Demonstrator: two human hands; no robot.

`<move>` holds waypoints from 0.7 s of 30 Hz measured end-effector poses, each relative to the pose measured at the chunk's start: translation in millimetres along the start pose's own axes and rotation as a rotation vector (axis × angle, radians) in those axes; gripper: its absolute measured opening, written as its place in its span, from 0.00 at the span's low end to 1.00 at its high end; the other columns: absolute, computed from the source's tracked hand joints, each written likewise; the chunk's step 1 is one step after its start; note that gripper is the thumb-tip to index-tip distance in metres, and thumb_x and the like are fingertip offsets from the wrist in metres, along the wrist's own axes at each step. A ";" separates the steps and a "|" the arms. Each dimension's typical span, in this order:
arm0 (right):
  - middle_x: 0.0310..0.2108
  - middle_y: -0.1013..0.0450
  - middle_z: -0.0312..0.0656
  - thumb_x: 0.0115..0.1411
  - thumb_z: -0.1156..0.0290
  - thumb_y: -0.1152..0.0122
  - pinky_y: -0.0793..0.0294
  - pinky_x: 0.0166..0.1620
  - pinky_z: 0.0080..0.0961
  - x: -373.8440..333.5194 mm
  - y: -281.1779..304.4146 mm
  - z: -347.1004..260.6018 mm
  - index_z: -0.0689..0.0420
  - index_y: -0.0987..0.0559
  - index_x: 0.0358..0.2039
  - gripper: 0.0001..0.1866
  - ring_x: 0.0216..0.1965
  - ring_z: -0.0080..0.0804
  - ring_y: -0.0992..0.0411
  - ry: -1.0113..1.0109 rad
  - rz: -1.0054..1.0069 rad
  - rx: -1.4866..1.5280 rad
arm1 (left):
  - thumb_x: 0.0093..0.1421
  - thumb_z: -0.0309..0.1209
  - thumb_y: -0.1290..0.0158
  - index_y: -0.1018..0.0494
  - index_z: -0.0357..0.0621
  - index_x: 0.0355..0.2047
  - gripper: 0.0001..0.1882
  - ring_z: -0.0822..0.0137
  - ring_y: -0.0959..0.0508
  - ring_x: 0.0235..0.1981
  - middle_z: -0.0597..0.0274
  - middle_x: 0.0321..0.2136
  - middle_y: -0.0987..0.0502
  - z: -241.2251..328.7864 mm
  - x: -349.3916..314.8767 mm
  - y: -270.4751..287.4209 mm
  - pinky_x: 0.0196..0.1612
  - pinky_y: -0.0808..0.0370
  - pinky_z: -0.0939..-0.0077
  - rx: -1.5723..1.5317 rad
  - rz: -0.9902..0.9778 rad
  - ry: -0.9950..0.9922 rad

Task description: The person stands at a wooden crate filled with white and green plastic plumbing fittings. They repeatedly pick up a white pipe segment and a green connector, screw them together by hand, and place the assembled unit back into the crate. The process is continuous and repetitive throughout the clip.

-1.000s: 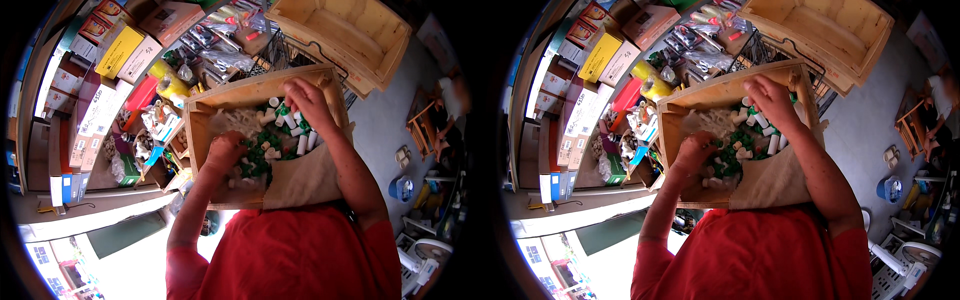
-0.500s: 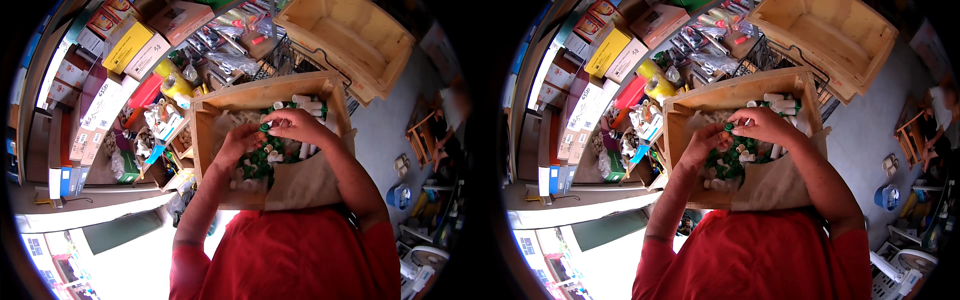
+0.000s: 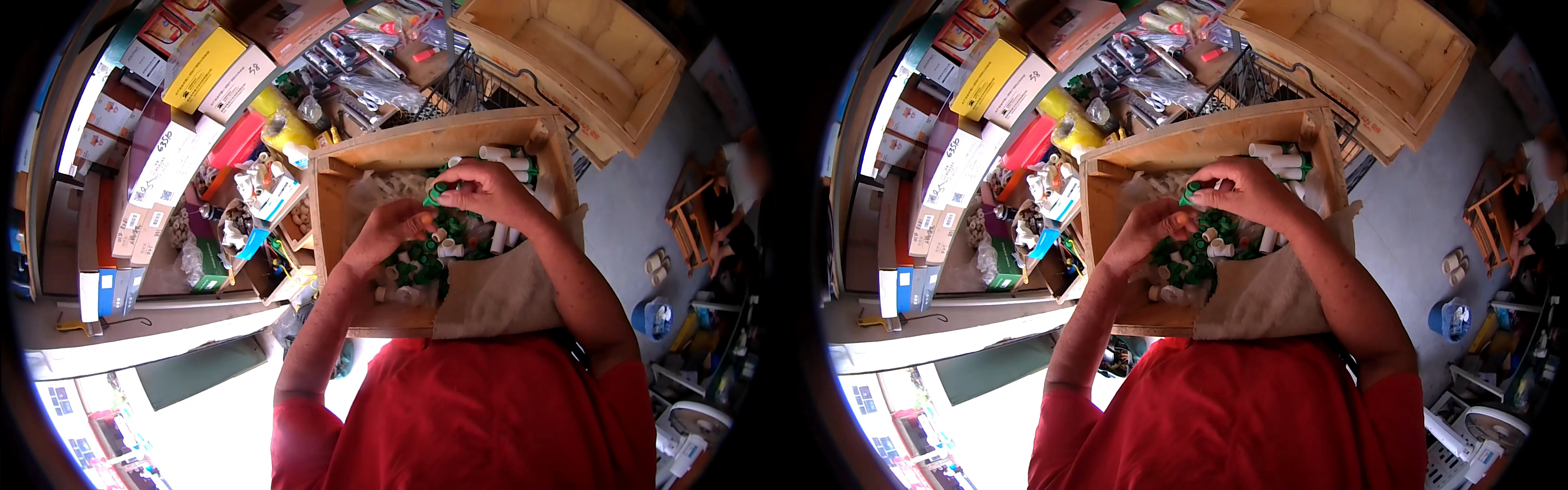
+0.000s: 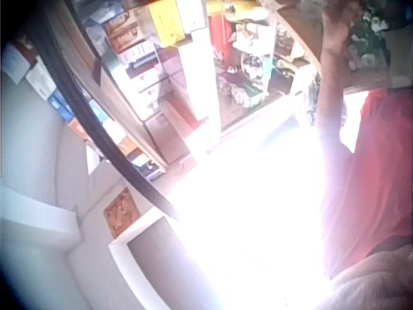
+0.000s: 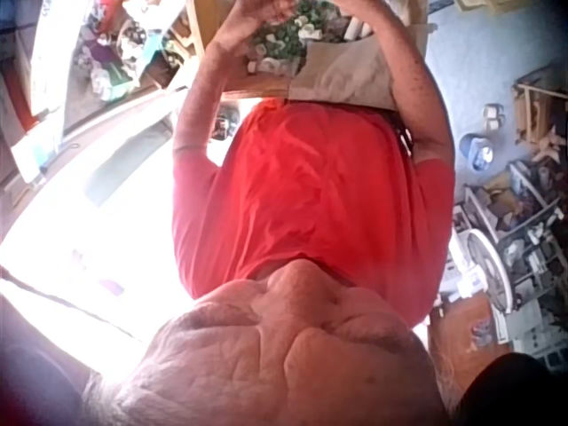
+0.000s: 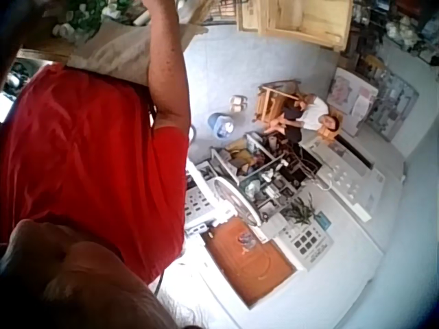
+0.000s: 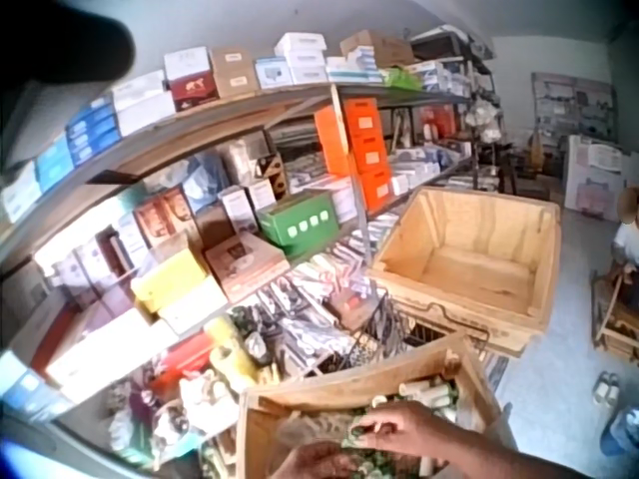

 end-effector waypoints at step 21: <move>0.29 0.23 0.35 0.57 0.66 0.33 0.28 0.32 0.18 0.9 7.1 -1.5 0.61 0.21 0.38 0.13 0.27 0.16 0.29 -0.059 0.091 0.057 | 0.49 0.28 0.46 0.22 0.50 0.29 0.07 0.55 0.20 0.33 0.57 0.30 0.26 -81.2 -14.4 5.3 0.35 0.23 0.64 1.573 0.008 -0.046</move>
Point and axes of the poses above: each hand's wrist, its own x-axis towards the middle knuckle, its own y-axis out of the back of the hand, z = x × y, the point moved 2 cm from there along x, towards the middle knuckle
